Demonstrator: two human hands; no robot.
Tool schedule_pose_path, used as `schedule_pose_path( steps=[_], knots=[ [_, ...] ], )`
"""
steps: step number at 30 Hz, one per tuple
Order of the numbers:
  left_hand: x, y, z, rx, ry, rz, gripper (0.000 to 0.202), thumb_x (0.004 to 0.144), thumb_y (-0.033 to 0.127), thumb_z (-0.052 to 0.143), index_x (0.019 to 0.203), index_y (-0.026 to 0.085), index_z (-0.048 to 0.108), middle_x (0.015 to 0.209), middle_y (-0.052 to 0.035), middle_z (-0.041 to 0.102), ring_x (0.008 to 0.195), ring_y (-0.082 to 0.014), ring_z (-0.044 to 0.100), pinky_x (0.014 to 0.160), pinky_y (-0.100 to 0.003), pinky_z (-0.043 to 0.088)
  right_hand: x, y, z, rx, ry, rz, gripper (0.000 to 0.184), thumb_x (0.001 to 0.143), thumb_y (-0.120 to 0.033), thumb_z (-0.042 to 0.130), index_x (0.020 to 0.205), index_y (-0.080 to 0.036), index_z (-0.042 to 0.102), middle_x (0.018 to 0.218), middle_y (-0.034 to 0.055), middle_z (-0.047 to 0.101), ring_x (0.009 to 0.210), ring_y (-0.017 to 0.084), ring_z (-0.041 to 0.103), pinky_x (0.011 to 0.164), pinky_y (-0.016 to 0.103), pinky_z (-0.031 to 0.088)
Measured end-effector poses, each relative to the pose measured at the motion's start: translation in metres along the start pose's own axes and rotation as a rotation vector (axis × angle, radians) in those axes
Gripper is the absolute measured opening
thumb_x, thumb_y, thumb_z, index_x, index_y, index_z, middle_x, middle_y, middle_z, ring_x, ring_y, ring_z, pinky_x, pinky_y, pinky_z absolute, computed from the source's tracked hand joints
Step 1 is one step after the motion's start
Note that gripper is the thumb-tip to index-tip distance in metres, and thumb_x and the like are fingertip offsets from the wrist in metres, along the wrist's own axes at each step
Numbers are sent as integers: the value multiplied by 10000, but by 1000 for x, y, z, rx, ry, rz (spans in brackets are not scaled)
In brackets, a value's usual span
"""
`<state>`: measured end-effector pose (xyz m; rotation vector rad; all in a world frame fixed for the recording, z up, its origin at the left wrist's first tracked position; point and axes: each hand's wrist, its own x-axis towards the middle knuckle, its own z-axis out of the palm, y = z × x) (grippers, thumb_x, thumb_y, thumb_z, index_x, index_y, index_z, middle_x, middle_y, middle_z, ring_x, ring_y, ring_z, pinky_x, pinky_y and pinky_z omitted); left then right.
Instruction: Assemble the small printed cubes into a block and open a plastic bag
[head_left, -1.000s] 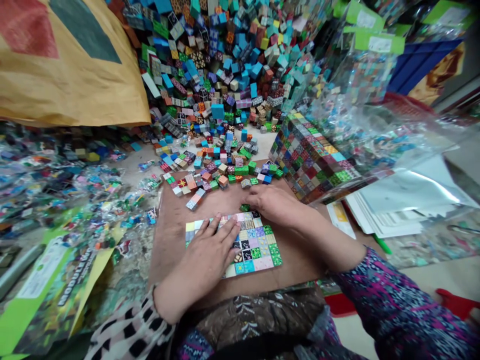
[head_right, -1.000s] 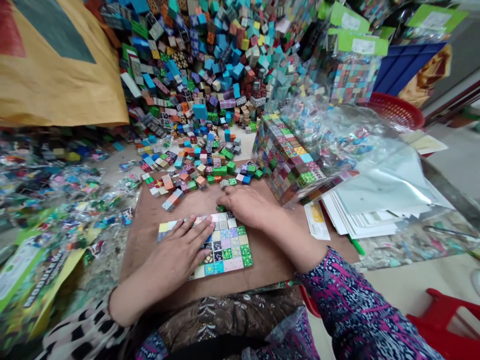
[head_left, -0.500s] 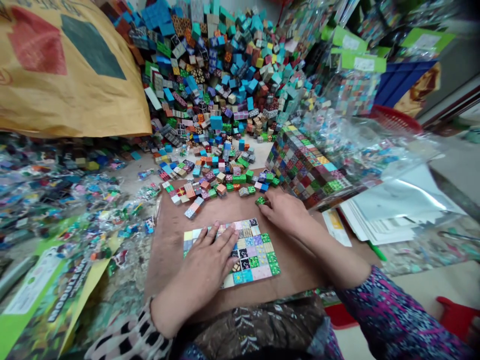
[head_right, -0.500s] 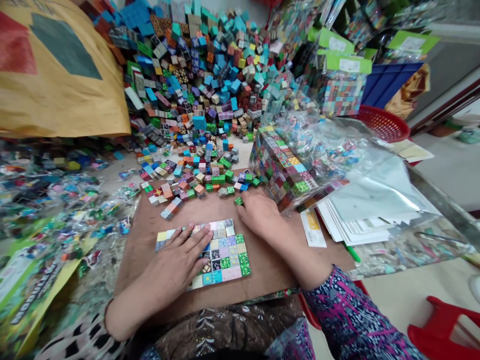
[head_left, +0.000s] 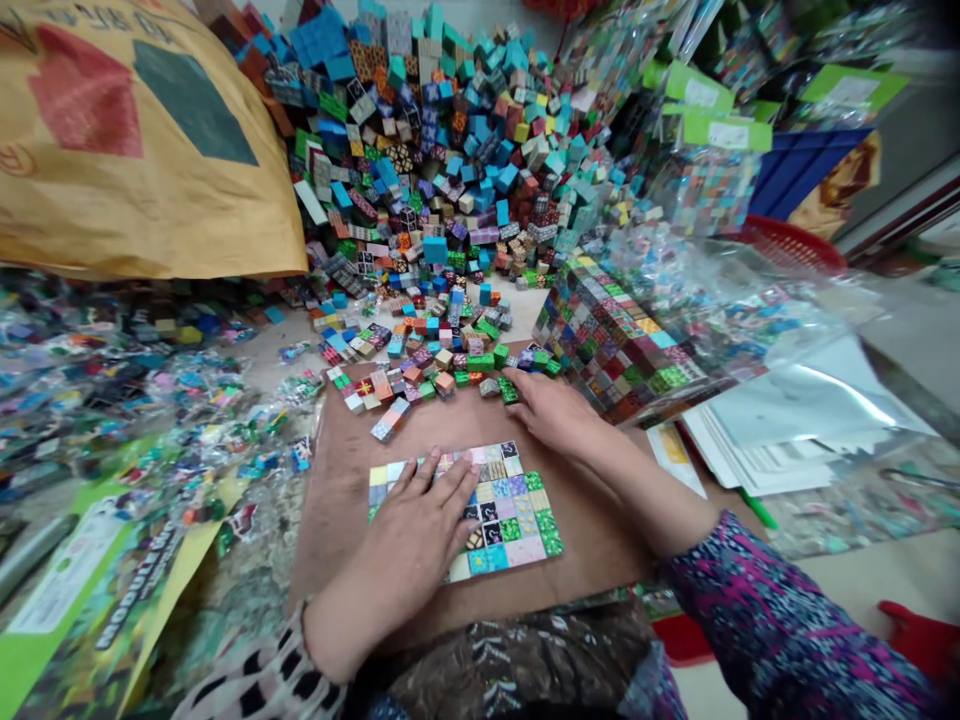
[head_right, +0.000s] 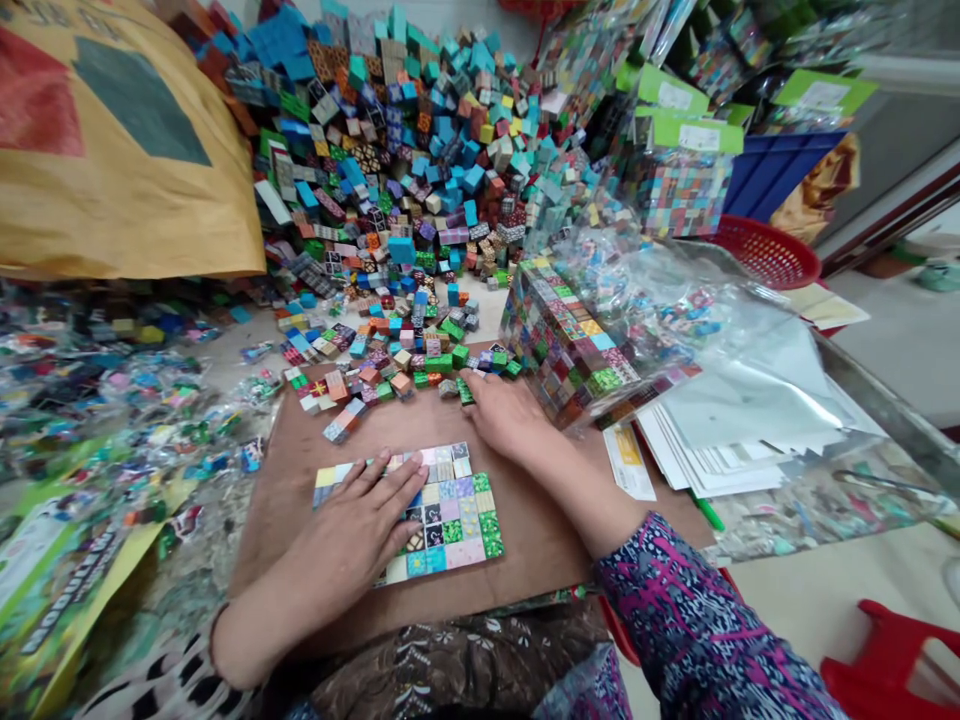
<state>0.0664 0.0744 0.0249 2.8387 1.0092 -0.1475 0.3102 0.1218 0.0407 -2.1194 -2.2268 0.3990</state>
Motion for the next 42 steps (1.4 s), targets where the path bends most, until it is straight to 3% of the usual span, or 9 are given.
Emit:
schedule_pose_path(
  steps=[6,12,19,26,31,34,38,42],
  knots=[
    [0,0,-2,-11,-33,-3,533,1005,408,474,1498,207,443,1550,-52,427,1438,-370,362,1151,-560,374,9,8,9,55,13,-67,530,935,-253,564,1458,-278,479,1350,97,632,1136,291,634,901,412,497],
    [0,1,-3,11,-33,-2,542,998,396,491,1500,200,438,1547,-51,426,1432,-381,367,1145,-570,382,6,4,8,71,52,-73,454,957,-362,519,1397,-251,533,1226,120,667,1051,279,639,848,397,482],
    [1,1,-3,2,-36,2,531,998,397,491,1491,203,451,1546,-47,426,1431,-372,373,1151,-565,378,5,-7,8,10,33,-27,441,884,-165,470,1310,-177,584,1172,136,647,995,263,615,791,370,443],
    [1,2,-6,-6,-60,-12,542,993,369,505,1505,212,425,1552,-48,416,1431,-380,368,1144,-584,380,4,-1,10,-13,21,-68,414,923,-173,442,1279,-227,646,1168,130,628,972,256,597,784,371,430],
    [2,2,-6,7,-67,-11,543,995,371,501,1505,203,422,1557,-51,402,1435,-378,361,1149,-583,373,1,4,10,2,9,-86,411,973,-245,429,1340,-268,613,1202,125,621,1011,267,591,829,383,432],
    [1,2,-4,7,-48,-5,535,1004,383,478,1506,207,421,1559,-54,398,1441,-367,355,1153,-577,370,-7,6,6,-29,18,-88,488,961,-233,448,1445,-271,508,1170,130,628,996,275,599,843,398,438],
    [0,1,-3,2,-35,-6,539,1009,402,464,1510,209,415,1553,-50,415,1438,-368,361,1151,-575,373,-21,5,-3,-74,38,23,482,949,-151,400,1417,-197,502,1129,149,621,954,268,613,758,366,458],
    [-1,1,-2,-15,-5,-8,522,1017,406,439,1504,216,429,1546,-49,432,1444,-360,354,1152,-568,370,-26,-4,-8,-161,87,108,357,1005,-268,381,1263,-158,602,1119,172,600,931,285,611,714,375,459]
  ],
)
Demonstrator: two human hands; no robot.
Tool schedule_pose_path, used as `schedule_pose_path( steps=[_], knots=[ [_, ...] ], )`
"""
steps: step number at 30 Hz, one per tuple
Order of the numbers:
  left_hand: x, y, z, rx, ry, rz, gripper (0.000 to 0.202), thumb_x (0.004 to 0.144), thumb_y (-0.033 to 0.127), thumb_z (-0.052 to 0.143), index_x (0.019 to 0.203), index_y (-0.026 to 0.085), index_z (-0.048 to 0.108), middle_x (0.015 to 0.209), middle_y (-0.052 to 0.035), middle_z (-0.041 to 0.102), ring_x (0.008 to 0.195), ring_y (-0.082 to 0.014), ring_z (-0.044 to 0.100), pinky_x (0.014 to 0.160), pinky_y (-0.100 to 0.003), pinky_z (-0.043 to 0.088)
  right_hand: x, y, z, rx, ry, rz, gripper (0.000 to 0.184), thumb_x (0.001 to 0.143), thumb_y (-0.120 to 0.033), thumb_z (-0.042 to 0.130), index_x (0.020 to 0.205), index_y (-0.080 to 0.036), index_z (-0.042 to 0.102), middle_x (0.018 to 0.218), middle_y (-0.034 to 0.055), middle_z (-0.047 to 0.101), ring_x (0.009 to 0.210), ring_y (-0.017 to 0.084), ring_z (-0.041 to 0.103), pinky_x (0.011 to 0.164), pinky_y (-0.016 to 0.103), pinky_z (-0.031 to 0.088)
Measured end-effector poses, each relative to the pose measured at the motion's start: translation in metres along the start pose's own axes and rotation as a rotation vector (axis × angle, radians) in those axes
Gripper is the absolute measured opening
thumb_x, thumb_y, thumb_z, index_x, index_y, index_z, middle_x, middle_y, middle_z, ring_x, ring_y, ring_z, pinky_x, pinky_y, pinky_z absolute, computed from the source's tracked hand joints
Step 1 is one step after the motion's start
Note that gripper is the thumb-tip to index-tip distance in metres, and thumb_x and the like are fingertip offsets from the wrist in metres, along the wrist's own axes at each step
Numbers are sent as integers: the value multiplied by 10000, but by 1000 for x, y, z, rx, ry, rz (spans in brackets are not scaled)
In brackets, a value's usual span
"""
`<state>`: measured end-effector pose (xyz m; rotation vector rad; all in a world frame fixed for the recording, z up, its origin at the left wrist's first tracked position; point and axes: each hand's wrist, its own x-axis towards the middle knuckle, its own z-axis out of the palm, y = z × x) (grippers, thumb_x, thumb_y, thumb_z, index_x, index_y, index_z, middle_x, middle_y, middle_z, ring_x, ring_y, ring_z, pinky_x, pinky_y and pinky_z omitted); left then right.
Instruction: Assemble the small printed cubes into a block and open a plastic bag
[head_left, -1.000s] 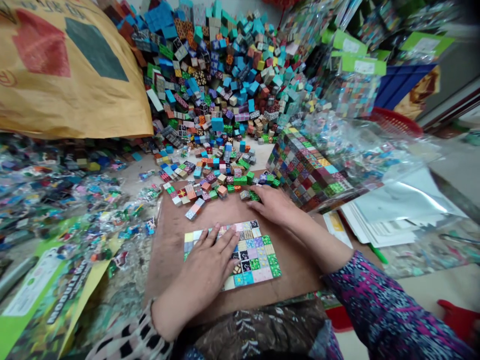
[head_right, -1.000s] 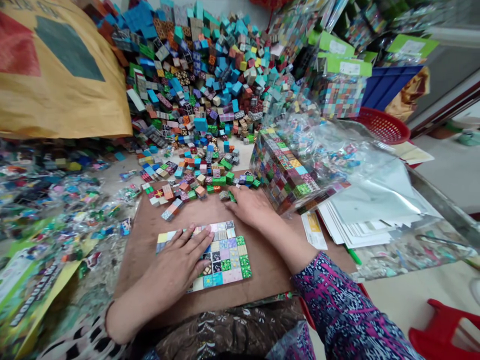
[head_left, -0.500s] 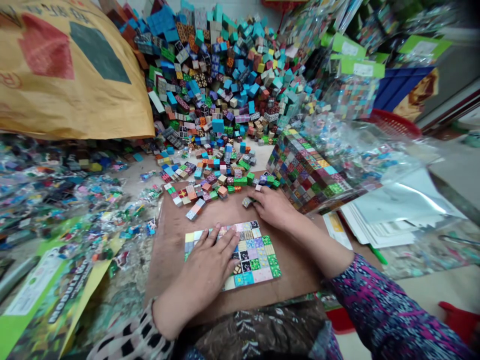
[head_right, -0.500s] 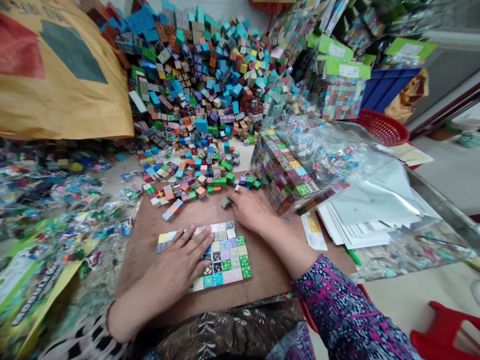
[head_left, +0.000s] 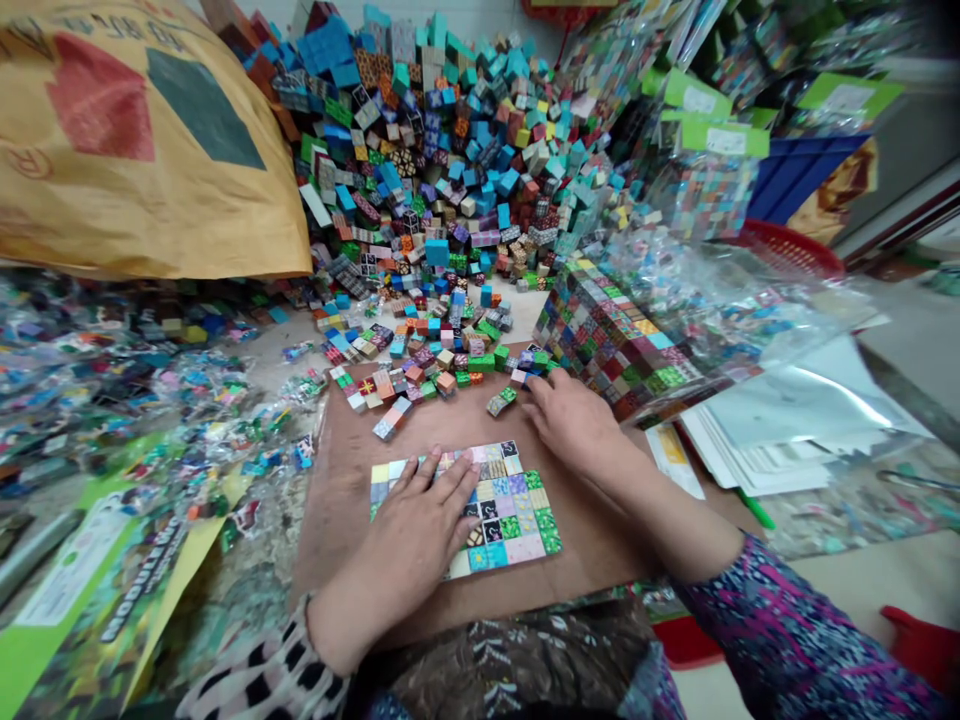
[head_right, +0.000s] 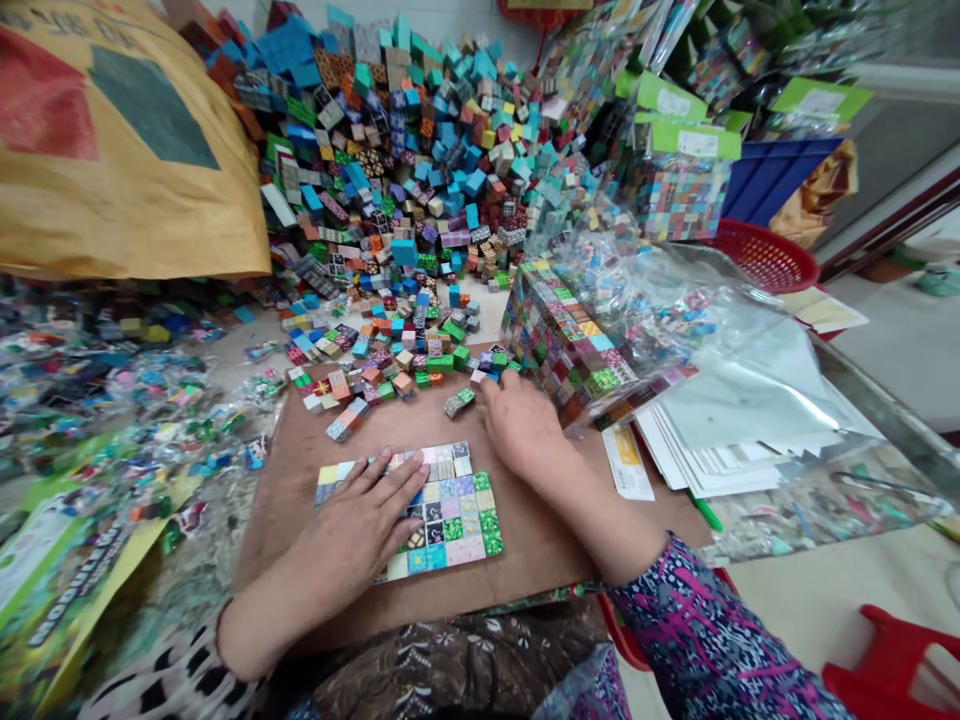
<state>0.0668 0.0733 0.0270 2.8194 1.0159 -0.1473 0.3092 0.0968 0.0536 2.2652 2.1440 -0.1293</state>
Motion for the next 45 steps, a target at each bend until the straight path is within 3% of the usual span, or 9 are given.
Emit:
schedule_pose_path(
  steps=[6,17,25,28,35,39,45],
  knots=[
    [1,0,-1,12,-25,-2,521,1016,405,448,1500,214,438,1554,-45,420,1449,-355,347,1165,-551,357,11,-16,4,52,30,-13,444,1015,-467,409,1105,-133,687,1049,176,632,956,308,612,788,411,471],
    [2,2,-5,18,-40,8,533,1008,400,466,1499,196,437,1553,-47,417,1434,-373,366,1153,-569,370,16,-19,10,86,41,-30,429,946,-508,521,1167,-169,663,1065,152,626,951,302,610,790,411,471],
    [-1,-1,3,-18,24,10,513,1029,423,395,1495,214,445,1547,-55,434,1456,-344,339,1165,-560,352,16,-10,11,185,89,-54,291,885,-407,568,1050,-186,662,980,103,619,869,258,599,725,373,457],
    [0,-1,3,-8,10,12,515,1026,420,400,1494,209,448,1549,-50,430,1450,-352,348,1159,-560,361,3,5,3,265,92,-91,285,875,-324,571,1115,-188,642,1012,94,623,912,249,605,753,357,465],
    [0,-2,2,-18,9,16,502,1025,392,404,1494,218,449,1544,-50,439,1446,-351,355,1153,-555,369,-30,32,3,274,-117,-214,353,841,-246,636,1192,-212,620,1107,99,669,993,271,636,815,376,489],
    [0,-2,2,-2,9,19,502,1028,385,389,1497,214,443,1549,-58,427,1450,-354,347,1154,-566,364,-29,31,13,303,-162,-254,326,837,-228,653,1162,-252,637,1135,82,673,984,257,643,832,373,493],
    [2,1,-3,23,-39,16,523,1016,382,431,1502,189,432,1550,-58,419,1434,-378,364,1142,-587,375,-22,30,13,466,-205,-365,305,852,-169,591,1148,-221,643,1115,79,669,1003,232,628,866,363,485]
  ],
)
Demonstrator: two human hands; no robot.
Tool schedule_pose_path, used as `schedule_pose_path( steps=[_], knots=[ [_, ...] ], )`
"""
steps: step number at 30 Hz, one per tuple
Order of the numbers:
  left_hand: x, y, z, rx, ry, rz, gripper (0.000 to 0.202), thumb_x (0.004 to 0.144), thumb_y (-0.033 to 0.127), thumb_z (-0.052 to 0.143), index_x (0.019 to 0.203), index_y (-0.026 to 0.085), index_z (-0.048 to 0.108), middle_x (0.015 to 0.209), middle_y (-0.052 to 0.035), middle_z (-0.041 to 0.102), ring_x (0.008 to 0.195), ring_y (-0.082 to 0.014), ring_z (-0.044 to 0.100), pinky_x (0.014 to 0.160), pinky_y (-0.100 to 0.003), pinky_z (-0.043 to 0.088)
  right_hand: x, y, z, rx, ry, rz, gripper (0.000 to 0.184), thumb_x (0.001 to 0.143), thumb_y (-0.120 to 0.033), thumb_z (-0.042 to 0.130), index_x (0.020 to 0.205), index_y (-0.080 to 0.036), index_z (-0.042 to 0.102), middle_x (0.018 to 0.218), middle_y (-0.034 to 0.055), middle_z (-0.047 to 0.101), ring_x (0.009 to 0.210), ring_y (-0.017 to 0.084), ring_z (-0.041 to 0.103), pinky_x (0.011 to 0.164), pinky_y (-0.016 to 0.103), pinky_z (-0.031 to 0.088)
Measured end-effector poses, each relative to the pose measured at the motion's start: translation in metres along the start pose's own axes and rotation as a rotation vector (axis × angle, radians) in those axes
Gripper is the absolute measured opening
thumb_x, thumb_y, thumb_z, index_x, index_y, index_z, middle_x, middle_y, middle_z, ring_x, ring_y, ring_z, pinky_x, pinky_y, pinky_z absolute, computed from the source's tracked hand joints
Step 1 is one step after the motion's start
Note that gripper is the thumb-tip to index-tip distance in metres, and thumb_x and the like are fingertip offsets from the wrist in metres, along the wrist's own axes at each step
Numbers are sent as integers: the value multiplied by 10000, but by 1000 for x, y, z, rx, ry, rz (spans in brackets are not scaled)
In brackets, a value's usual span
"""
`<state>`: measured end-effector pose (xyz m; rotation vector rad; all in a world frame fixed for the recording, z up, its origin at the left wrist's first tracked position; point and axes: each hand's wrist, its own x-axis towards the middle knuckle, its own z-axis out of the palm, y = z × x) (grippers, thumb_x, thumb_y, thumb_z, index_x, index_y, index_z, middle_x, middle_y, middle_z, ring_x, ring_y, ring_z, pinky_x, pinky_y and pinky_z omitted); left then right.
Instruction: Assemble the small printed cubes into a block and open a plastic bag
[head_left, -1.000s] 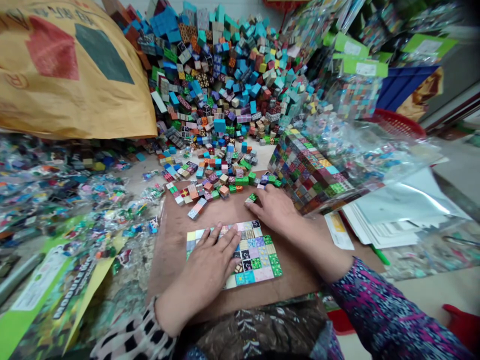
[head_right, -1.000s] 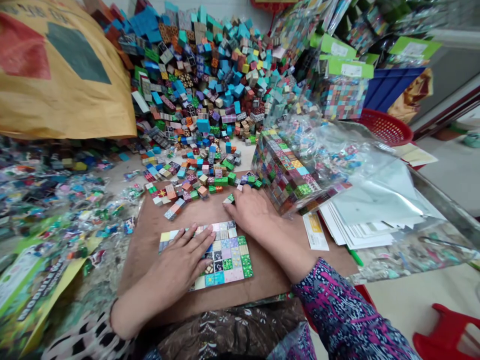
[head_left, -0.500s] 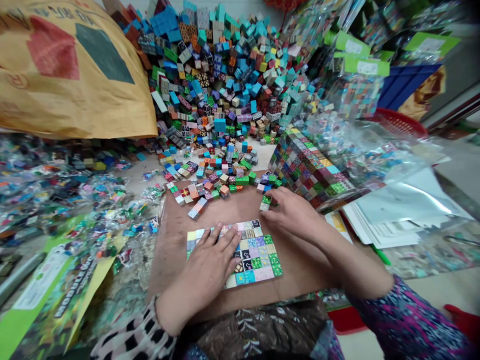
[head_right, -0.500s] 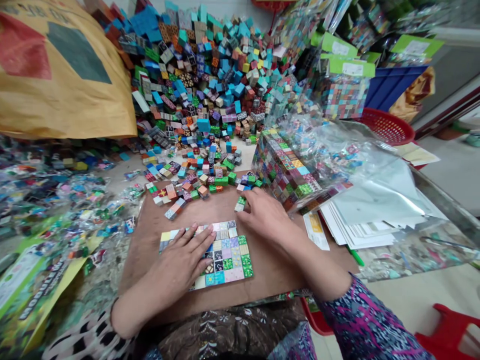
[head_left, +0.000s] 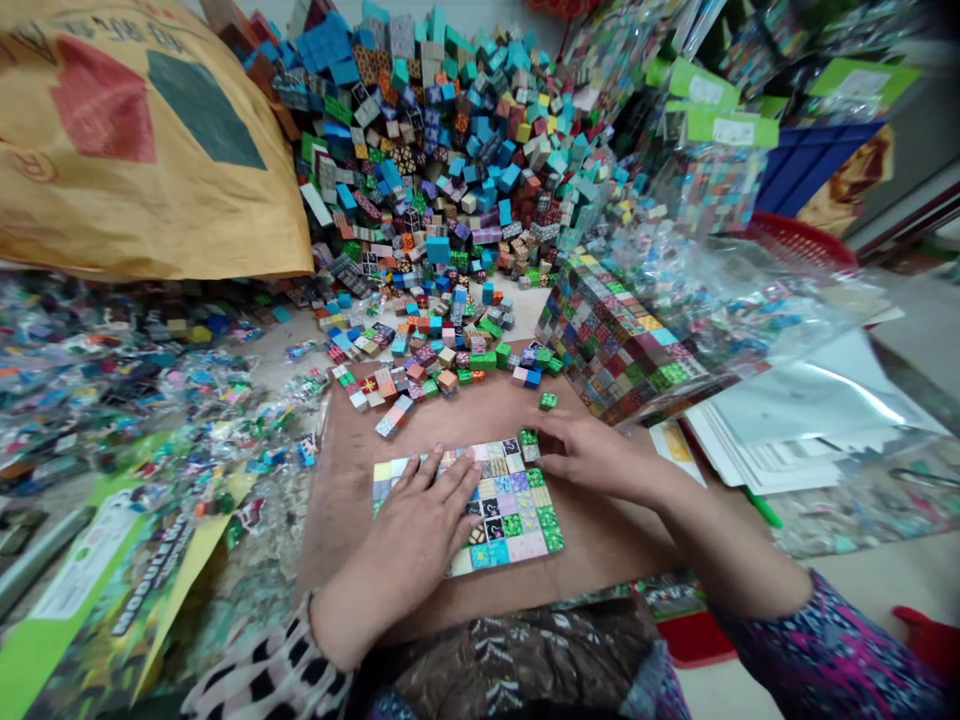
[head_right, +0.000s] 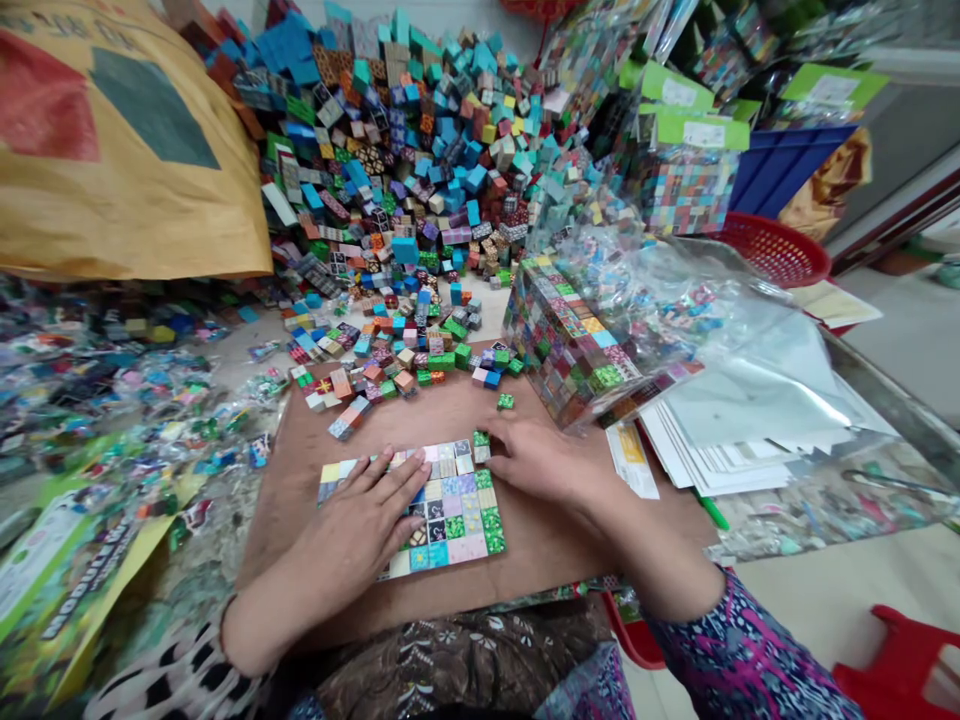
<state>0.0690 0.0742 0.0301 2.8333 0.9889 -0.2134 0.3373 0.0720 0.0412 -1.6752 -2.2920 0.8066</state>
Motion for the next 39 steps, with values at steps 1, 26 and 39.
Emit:
schedule_pose_path(
  steps=[1,26,39],
  knots=[
    [0,0,0,1,-5,1,525,1016,383,434,1503,188,430,1554,-57,414,1435,-377,363,1146,-585,371,0,0,0,22,-5,-14,294,856,-165,580,1137,-218,650,1105,75,673,990,226,630,852,355,487],
    [-59,-16,26,-980,606,-651,601,973,548,481,1510,292,395,1576,-39,404,1451,-247,369,1223,-456,279,-26,-19,77,194,611,196,547,1009,-456,371,1407,-102,496,1307,215,614,1225,315,578,1034,533,480],
    [-55,-2,22,-1235,554,-759,717,941,630,477,1529,239,355,1601,-68,352,1493,-253,278,1242,-446,234,-37,-32,116,182,493,190,719,1002,-510,404,1599,-184,171,1577,171,365,1452,318,331,1130,551,390]
  ],
)
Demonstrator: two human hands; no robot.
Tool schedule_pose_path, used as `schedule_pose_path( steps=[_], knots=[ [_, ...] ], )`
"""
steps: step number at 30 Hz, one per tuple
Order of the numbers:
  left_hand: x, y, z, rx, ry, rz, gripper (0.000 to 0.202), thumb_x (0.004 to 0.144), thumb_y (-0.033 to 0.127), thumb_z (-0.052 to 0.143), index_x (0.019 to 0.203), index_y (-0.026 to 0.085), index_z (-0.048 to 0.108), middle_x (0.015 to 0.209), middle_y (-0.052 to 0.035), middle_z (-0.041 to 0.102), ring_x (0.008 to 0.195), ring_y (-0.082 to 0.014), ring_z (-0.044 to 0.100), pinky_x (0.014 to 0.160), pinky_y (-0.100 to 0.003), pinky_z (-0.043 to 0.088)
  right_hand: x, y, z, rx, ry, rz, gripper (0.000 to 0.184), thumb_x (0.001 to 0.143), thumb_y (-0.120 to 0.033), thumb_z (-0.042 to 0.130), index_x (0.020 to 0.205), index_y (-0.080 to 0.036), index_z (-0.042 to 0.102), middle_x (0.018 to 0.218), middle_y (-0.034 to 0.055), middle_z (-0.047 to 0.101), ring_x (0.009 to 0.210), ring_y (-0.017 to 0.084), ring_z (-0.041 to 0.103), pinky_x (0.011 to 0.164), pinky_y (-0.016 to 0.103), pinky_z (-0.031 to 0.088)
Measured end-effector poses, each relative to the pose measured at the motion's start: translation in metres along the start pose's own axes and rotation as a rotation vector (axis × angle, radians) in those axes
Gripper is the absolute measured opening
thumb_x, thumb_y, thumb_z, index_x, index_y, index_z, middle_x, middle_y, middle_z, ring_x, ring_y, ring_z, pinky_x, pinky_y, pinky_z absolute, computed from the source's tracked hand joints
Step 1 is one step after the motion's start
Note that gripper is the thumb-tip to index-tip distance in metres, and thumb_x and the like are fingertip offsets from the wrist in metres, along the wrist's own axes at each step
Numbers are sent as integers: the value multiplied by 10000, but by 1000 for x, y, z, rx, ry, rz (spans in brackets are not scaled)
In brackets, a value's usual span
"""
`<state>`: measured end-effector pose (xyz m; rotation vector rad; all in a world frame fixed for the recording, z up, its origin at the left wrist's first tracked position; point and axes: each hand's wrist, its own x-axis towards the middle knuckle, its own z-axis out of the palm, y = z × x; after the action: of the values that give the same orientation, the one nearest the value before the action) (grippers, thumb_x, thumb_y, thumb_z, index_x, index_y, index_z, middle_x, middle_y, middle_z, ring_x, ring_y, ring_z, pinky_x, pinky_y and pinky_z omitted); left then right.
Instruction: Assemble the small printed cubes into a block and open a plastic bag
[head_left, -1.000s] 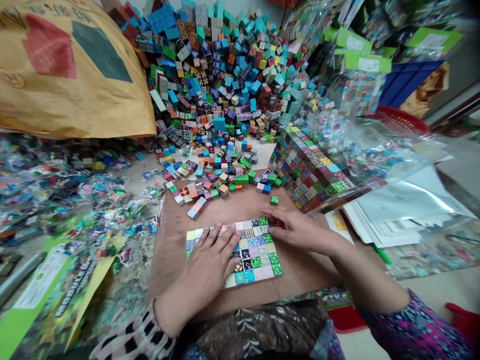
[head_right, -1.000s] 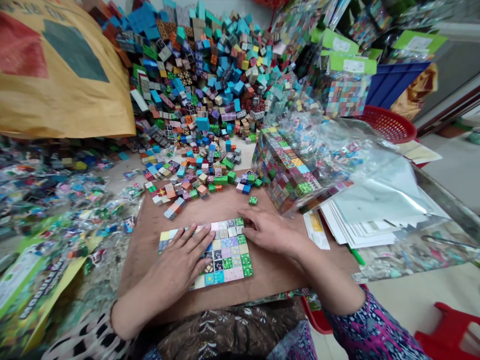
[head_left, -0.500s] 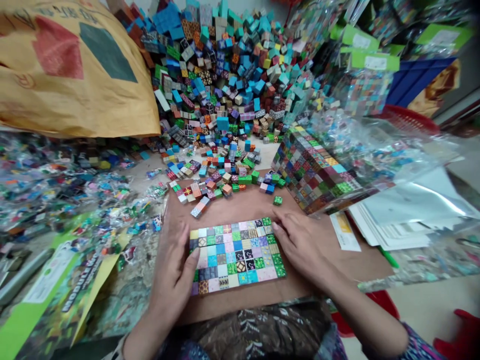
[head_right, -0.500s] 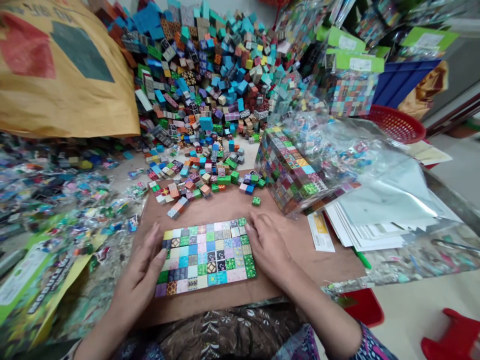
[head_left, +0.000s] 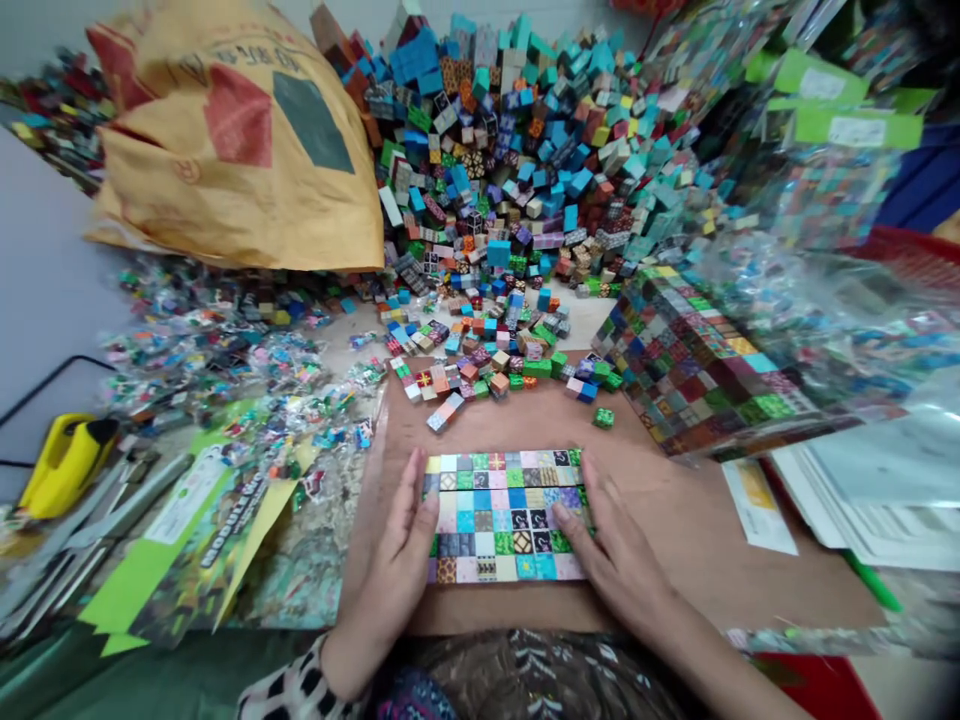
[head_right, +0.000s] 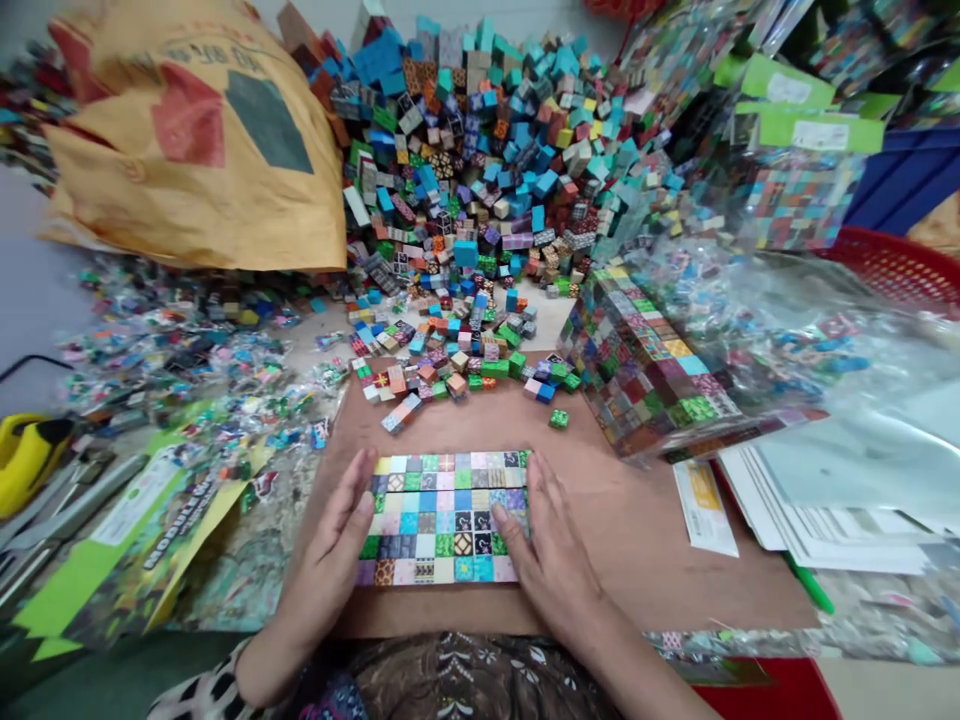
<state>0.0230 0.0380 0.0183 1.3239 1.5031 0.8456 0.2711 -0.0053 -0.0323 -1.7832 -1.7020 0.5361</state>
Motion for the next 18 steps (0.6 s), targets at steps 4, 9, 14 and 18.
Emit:
schedule_pose_path(
  steps=[4,9,14,18],
  knots=[
    [-3,-2,-2,-14,-1,-13,674,965,609,448,1525,245,357,1600,-61,354,1490,-240,290,1240,-458,240,-2,3,-5,-80,10,-23,691,1008,-465,411,1599,-211,161,1572,155,383,1433,315,369,1100,523,438],
    [-7,-7,-3,-8,-29,6,616,1000,566,407,1529,255,350,1616,-39,323,1499,-218,268,1252,-462,212,-1,8,-12,-248,42,-155,727,1003,-412,394,1613,-253,33,1607,126,322,1414,337,400,1044,539,496],
    [-3,-7,-5,155,-110,201,555,1033,476,370,1513,197,385,1589,-87,370,1479,-211,319,1243,-457,254,13,1,-16,-299,22,-438,760,951,-427,457,1612,-317,98,1643,92,237,1425,446,332,1045,690,400],
    [1,-4,-5,390,-201,397,509,1041,369,360,1497,145,400,1600,-122,335,1520,-222,194,1253,-498,201,26,-24,-11,-471,-7,-768,931,885,-579,503,1617,-186,83,1584,210,327,1342,501,419,985,716,375]
  ],
)
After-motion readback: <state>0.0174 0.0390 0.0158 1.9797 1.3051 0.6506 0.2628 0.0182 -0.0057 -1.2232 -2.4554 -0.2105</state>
